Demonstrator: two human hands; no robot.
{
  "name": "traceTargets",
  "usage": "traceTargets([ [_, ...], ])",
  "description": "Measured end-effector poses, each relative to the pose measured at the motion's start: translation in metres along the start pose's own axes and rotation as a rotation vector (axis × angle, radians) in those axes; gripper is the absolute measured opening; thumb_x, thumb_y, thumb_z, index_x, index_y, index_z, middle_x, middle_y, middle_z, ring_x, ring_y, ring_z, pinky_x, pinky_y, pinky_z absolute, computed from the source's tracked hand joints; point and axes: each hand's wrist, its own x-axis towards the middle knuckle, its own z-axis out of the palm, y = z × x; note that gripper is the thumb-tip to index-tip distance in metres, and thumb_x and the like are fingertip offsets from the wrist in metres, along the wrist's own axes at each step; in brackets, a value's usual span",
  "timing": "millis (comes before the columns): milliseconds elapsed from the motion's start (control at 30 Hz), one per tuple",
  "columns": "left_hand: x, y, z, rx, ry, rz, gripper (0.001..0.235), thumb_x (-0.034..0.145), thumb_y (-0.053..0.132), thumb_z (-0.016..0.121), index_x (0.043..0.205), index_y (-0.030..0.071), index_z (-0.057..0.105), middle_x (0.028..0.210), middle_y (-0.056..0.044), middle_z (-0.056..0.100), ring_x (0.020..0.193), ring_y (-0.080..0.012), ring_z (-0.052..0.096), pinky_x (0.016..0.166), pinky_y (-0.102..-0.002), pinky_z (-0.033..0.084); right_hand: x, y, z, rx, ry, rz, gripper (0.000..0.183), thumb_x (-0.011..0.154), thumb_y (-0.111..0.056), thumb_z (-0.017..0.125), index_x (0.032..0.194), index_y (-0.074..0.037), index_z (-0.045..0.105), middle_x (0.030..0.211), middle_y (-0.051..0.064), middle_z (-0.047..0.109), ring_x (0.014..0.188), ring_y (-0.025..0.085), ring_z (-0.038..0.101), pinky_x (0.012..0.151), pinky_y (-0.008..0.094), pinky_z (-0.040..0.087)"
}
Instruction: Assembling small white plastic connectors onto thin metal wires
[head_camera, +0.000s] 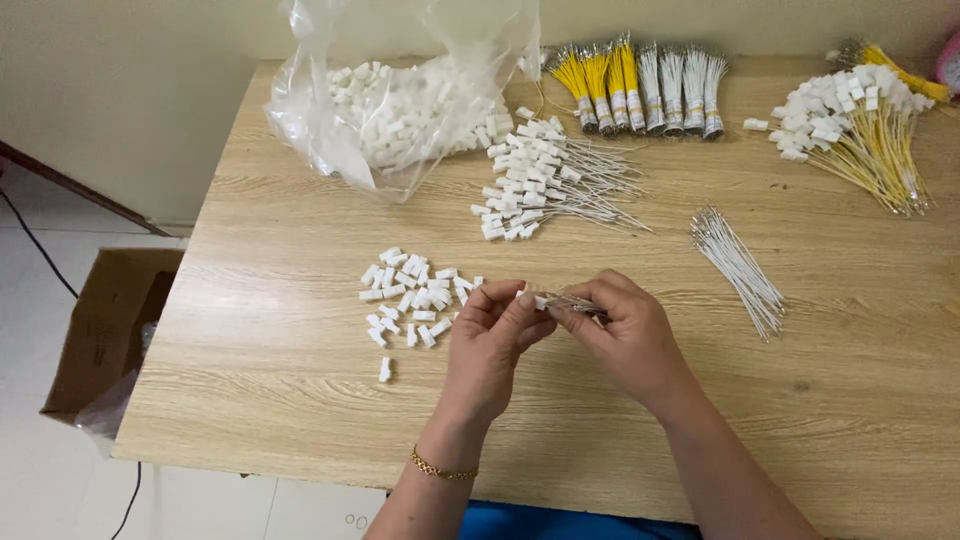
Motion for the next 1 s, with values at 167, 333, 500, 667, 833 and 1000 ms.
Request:
traceTargets([
  [167,-0.002,-0.006,-0.006,-0.026,0.004,-0.029,0.020,0.086,0.005,0.069,0.103,0.000,0.060,0.087,-0.016,0.067,0.079,-0.0304,0.073,0.074,-0.042,0.063,-0.004,0.000,-0.002,-0.041,-0.067,0.012,0.009,0.084,-0.010,0.070,0.092,-0.005,0.071,0.075,0.013,0.060,0.066,0.024,0.060,0.062,0.035,0.049],
  [333,-0.003,-0.011,-0.002,-0.016,0.024,-0.026,0.021,0.086,0.005,0.071,0.103,0.000,0.059,0.084,-0.015,0.066,0.079,-0.0284,0.072,0.074,-0.041,0.064,-0.001,0.016,-0.001,-0.082,-0.107,-0.047,0.009,0.086,-0.010,0.066,0.092,-0.003,0.066,0.075,0.013,0.057,0.069,0.029,0.060,0.065,0.038,0.048],
  [500,-0.006,-0.014,-0.001,0.015,0.046,0.006,0.021,0.086,0.004,0.070,0.103,-0.001,0.059,0.081,-0.014,0.064,0.078,-0.0273,0.072,0.074,-0.042,0.064,-0.001,0.011,0.001,-0.154,-0.096,-0.072,0.001,0.084,-0.009,0.067,0.085,-0.008,0.066,0.072,0.009,0.057,0.069,0.028,0.061,0.065,0.036,0.049],
  [667,-0.003,-0.028,-0.009,-0.004,0.057,-0.026,0.019,0.087,0.005,0.069,0.103,0.000,0.059,0.081,-0.013,0.064,0.079,-0.0263,0.072,0.075,-0.041,0.064,-0.005,0.027,0.007,-0.111,-0.127,-0.024,0.006,0.089,-0.013,0.064,0.088,-0.007,0.065,0.075,0.009,0.057,0.071,0.026,0.061,0.069,0.036,0.049],
  [833,-0.008,-0.017,-0.006,-0.050,0.076,-0.040,0.020,0.086,0.004,0.069,0.103,0.000,0.059,0.081,-0.016,0.066,0.078,-0.0303,0.072,0.076,-0.045,0.063,-0.009,0.021,0.005,-0.067,-0.092,-0.001,0.008,0.090,-0.015,0.065,0.091,-0.007,0.066,0.075,0.008,0.059,0.073,0.025,0.062,0.070,0.037,0.049],
  [1000,-0.009,-0.016,-0.005,-0.048,0.092,-0.035,0.019,0.087,0.005,0.069,0.103,0.001,0.059,0.082,-0.014,0.066,0.077,-0.0261,0.072,0.075,-0.042,0.064,-0.010,0.020,0.010,-0.119,-0.082,-0.055,0.007,0.087,-0.016,0.068,0.092,-0.011,0.068,0.075,0.006,0.060,0.075,0.024,0.064,0.071,0.035,0.050],
])
